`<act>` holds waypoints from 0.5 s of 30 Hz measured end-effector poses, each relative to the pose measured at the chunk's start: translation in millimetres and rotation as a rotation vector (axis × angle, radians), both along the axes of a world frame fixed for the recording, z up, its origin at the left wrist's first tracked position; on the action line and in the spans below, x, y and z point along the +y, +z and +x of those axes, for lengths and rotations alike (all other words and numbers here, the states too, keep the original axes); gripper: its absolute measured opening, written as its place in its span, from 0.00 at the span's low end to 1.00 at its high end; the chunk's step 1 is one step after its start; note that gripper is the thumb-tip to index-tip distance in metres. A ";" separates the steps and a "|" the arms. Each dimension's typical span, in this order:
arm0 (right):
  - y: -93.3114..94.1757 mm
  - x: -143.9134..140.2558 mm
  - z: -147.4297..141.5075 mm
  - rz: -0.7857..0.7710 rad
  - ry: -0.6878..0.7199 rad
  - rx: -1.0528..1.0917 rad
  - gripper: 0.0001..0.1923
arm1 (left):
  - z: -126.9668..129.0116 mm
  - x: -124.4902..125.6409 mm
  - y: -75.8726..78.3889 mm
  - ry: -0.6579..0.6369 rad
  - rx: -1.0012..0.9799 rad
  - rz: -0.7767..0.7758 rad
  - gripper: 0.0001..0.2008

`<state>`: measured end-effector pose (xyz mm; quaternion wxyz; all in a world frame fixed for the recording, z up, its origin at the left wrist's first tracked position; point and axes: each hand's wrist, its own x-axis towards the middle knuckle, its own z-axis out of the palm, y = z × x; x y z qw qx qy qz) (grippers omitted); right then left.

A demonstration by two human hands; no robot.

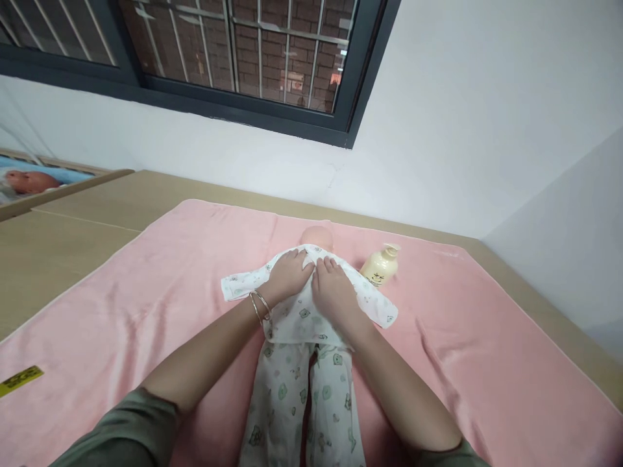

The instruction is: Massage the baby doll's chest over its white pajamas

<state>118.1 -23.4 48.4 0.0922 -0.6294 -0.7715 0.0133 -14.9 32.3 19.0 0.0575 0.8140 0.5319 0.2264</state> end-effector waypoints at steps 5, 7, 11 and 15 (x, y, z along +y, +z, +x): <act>-1.0 0.6 0.4 0.002 0.014 0.083 0.28 | 6.1 -1.3 -7.0 0.079 -0.003 0.035 0.25; -2.9 11.8 8.9 -0.022 -0.016 0.163 0.28 | 10.5 -4.4 -10.2 0.108 0.001 0.078 0.26; -10.6 31.6 22.5 -0.018 -0.067 0.225 0.29 | 15.5 -7.9 -12.6 0.128 -0.007 0.085 0.25; -13.0 36.5 27.2 -0.026 -0.050 0.247 0.29 | 17.0 -13.9 -11.9 0.140 0.016 0.110 0.25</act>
